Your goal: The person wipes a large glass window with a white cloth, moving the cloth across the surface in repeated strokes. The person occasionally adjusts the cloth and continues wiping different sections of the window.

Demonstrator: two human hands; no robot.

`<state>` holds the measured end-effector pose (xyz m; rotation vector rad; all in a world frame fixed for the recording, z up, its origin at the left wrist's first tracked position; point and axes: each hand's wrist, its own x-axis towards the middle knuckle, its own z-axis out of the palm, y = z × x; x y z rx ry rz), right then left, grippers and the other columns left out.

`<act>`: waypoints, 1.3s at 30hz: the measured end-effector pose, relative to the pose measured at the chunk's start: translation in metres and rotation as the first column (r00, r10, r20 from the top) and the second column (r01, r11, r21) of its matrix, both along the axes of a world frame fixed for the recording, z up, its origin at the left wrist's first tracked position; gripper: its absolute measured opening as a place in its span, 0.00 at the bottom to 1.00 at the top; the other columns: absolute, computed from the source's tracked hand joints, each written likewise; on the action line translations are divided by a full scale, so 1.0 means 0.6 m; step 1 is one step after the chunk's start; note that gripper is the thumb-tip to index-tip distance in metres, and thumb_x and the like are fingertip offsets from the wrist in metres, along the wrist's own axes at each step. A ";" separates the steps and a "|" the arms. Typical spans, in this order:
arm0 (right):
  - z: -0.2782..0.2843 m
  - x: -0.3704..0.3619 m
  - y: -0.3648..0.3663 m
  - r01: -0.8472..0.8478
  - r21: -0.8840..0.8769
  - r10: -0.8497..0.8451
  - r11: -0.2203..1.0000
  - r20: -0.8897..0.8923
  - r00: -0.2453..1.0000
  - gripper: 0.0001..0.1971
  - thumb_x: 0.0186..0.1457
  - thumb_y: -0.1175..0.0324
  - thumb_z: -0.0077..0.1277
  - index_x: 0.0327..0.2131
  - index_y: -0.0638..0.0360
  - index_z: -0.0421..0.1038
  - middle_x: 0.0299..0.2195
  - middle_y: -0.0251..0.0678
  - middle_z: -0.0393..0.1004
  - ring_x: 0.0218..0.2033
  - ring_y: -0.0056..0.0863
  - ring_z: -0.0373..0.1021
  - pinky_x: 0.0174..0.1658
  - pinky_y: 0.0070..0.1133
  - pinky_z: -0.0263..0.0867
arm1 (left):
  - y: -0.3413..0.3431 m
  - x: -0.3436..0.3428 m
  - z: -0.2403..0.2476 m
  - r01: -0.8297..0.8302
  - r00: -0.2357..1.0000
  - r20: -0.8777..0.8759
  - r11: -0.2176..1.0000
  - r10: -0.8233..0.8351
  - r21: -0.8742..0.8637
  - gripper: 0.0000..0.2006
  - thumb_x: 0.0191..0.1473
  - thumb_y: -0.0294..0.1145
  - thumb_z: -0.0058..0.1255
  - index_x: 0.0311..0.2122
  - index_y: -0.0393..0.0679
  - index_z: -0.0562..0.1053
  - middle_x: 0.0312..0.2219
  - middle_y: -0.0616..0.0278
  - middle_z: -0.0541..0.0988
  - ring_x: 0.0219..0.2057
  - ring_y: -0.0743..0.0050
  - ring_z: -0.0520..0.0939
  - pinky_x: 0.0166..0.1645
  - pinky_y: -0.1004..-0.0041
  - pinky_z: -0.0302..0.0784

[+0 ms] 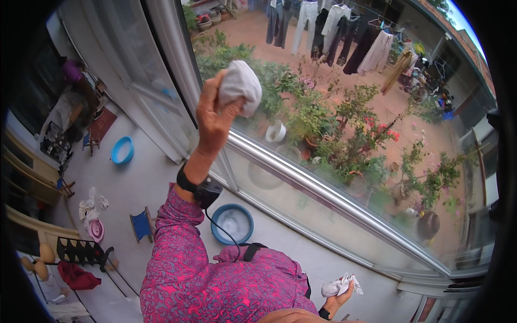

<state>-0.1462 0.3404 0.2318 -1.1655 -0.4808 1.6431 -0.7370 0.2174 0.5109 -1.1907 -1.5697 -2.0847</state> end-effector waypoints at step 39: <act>-0.010 -0.014 -0.009 -0.078 -0.010 0.078 0.997 0.031 0.996 0.22 0.61 0.58 0.53 0.56 0.56 0.70 0.44 0.32 0.76 0.39 0.24 0.73 0.43 0.23 0.70 | -0.123 -0.135 -0.106 -0.703 0.679 -0.480 0.680 0.555 -0.209 0.18 0.52 0.24 0.60 0.50 0.45 0.76 0.44 0.56 0.76 0.45 0.54 0.78 0.49 0.64 0.75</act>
